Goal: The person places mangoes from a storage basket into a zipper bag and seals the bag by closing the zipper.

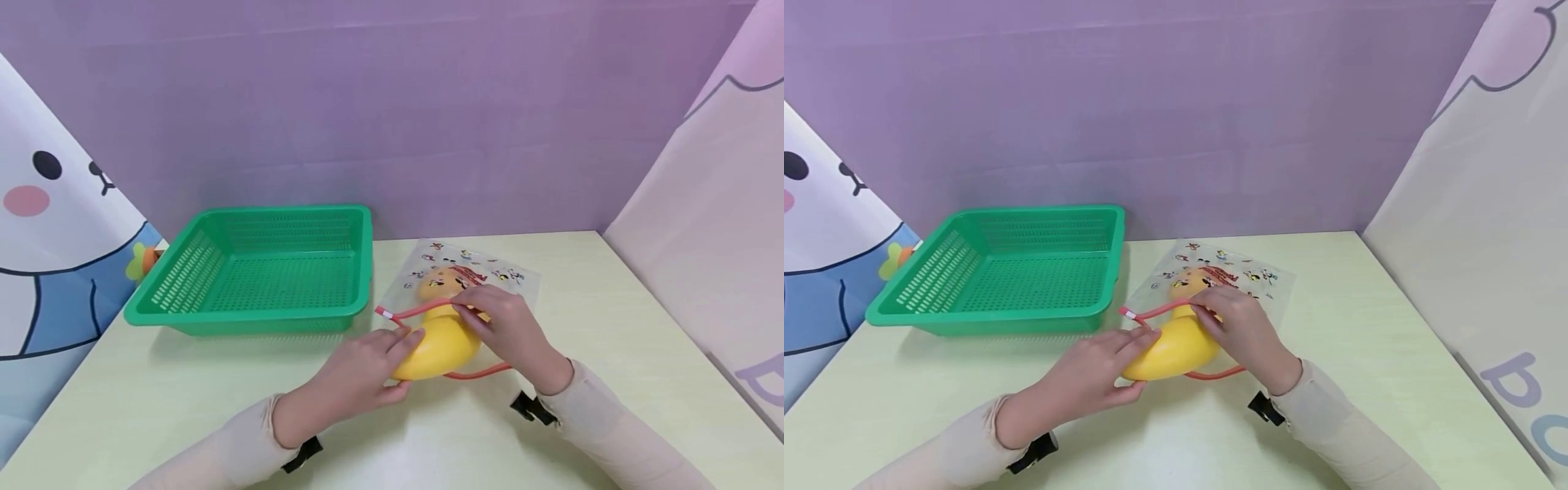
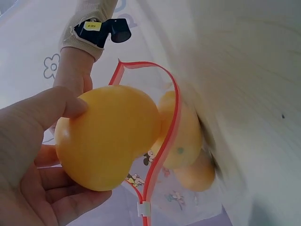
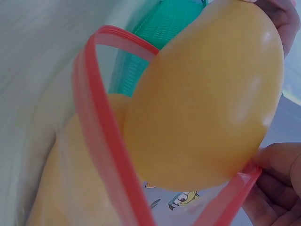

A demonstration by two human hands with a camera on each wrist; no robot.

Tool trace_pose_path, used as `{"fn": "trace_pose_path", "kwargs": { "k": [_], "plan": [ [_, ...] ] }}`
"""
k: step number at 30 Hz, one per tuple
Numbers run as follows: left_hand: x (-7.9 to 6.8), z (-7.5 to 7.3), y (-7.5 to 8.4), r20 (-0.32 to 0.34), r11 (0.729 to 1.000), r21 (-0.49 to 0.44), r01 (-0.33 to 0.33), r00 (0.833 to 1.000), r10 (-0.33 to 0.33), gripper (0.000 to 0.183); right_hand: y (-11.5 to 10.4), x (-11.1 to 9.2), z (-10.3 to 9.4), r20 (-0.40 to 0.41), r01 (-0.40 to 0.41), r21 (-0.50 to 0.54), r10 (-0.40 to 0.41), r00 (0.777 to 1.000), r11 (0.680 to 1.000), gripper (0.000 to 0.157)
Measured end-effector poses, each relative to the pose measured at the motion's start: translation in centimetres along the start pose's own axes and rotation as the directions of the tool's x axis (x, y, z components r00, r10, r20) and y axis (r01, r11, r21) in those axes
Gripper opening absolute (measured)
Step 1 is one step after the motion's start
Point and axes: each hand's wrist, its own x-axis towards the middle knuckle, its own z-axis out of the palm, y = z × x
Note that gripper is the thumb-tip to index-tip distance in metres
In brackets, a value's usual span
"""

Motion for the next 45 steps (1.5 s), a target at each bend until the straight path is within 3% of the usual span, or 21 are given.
{"fn": "trace_pose_path", "kwargs": {
  "k": [20,37,45],
  "plan": [
    [0.2,0.3,0.9,0.031,1.000,0.029,0.009,0.999,-0.010,0.057,-0.1,0.0,0.0,0.002,0.003,0.000,-0.003,1.000,1.000,0.020],
    [0.8,1.1,1.3,0.091,0.999,0.033,0.038,0.995,-0.041,0.057,-0.2,-0.1,0.1,-0.009,0.020,-0.015,-0.020,1.000,1.000,0.020],
    [1.2,1.2,1.5,0.153,0.997,0.027,0.074,0.985,-0.077,0.059,-0.2,0.0,0.1,-0.018,0.031,-0.023,-0.032,0.999,0.999,0.020]
  ]
}}
